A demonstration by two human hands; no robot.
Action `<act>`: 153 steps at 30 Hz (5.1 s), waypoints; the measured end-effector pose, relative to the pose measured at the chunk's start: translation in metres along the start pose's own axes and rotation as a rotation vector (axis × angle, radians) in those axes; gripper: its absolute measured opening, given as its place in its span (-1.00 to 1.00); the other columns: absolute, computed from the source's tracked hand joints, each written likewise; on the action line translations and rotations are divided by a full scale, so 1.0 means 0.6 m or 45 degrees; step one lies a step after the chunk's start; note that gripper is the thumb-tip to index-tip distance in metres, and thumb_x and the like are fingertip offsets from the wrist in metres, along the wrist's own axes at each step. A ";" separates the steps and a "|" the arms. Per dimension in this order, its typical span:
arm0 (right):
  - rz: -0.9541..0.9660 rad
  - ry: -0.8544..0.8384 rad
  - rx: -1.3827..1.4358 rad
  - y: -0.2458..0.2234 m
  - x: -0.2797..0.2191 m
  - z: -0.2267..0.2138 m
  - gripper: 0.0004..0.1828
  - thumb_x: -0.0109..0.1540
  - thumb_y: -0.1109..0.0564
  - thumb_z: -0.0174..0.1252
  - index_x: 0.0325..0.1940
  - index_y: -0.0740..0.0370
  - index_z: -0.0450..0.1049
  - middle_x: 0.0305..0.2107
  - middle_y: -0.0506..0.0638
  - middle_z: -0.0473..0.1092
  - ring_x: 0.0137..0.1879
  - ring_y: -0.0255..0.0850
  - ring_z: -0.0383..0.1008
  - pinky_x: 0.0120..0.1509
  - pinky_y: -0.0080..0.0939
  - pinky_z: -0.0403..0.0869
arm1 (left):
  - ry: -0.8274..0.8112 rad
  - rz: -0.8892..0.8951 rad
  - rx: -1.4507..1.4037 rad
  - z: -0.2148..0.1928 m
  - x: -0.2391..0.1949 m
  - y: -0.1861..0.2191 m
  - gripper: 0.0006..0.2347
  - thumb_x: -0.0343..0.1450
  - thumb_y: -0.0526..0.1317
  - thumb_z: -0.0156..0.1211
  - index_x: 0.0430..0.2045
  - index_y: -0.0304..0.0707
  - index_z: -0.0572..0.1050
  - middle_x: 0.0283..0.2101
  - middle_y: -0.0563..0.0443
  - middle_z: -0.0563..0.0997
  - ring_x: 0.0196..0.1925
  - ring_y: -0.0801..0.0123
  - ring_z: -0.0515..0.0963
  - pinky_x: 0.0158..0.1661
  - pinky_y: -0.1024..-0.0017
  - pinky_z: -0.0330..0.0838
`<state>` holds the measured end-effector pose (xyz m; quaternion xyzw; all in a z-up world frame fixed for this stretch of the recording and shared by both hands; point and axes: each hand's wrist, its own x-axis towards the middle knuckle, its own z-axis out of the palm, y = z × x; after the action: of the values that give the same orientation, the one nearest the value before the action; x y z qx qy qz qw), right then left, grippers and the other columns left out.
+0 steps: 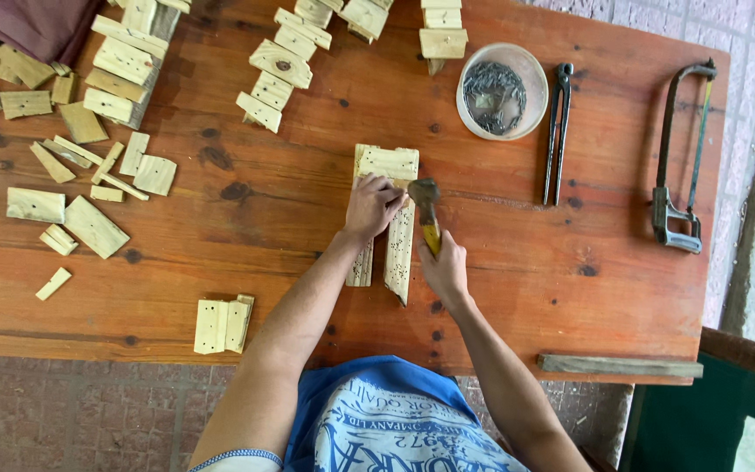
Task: The person assembles small wooden blocks into a U-shaped structure on a wooden table. They pick up nails from a container, place them into pre-drilled holes, and hammer them in with a hammer. The person repeats this process to secure multiple blocks together.
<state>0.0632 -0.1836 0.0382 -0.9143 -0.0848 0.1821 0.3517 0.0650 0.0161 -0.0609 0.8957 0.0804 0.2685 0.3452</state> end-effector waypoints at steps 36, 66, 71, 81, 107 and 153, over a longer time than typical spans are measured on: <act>0.041 -0.044 -0.076 -0.002 0.006 -0.004 -0.68 0.17 -0.08 0.25 -0.30 0.24 0.46 -0.62 0.21 0.41 -0.45 0.14 0.52 -0.39 0.05 0.37 | -0.132 -0.050 0.273 -0.079 0.002 0.047 -0.58 0.25 -0.06 0.52 -0.04 -0.12 0.60 -0.04 -0.06 0.57 0.17 0.03 0.49 0.12 0.07 0.37; 0.159 0.058 0.182 0.185 -0.033 0.019 -0.75 0.21 0.05 0.25 -0.44 0.22 0.42 -0.75 0.14 0.40 -0.72 -0.09 0.45 -0.69 -0.19 0.38 | 0.043 0.345 0.387 -0.037 -0.013 0.028 -0.71 0.50 0.04 0.08 0.00 0.02 0.58 -0.01 0.05 0.53 0.14 0.17 0.52 0.02 0.17 0.34; 0.059 0.131 0.188 0.227 -0.095 0.006 -0.82 0.12 0.05 0.28 -0.26 0.14 0.56 -0.66 0.19 0.40 -0.52 0.07 0.49 -0.46 0.01 0.33 | 0.009 0.365 0.525 -0.039 -0.006 0.055 -0.68 0.46 0.09 0.08 -0.01 0.08 0.59 0.02 0.07 0.54 0.17 0.18 0.50 0.00 0.13 0.31; 0.006 0.176 0.573 0.228 -0.083 -0.126 -0.70 0.26 0.16 0.14 0.05 0.32 0.54 -0.76 0.01 0.45 -0.64 -0.19 0.52 -0.54 -0.20 0.43 | -0.188 0.338 -0.033 0.136 -0.032 0.261 -0.49 0.36 -0.09 0.26 0.25 -0.20 0.45 -0.03 -0.06 0.56 0.07 0.09 0.55 -0.03 0.25 0.38; -0.314 1.121 -0.646 0.416 0.379 -0.304 -0.48 0.10 0.06 0.36 0.12 0.26 0.54 -0.15 0.03 0.56 -0.10 -0.03 0.43 -0.08 -0.09 0.42 | -0.423 0.371 0.272 0.275 0.008 0.352 -0.57 0.43 0.06 0.18 0.10 -0.19 0.53 0.23 -0.13 0.50 0.38 0.08 0.40 0.38 0.03 0.14; -0.839 -0.191 -0.510 0.116 0.616 -0.173 -0.94 0.25 0.12 0.24 -0.19 0.03 0.57 -0.23 -0.07 0.43 -0.09 -0.02 0.55 -0.06 0.02 0.60 | 0.180 -0.047 0.513 0.252 0.159 0.172 -0.72 0.34 -0.07 0.22 -0.13 -0.10 0.61 0.05 0.02 0.58 0.21 0.15 0.54 0.30 0.02 0.29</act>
<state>0.4456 -0.1937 -0.0385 -0.8728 -0.4332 0.1054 0.1986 0.2225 -0.1169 -0.0456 0.9240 0.1727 0.3027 0.1576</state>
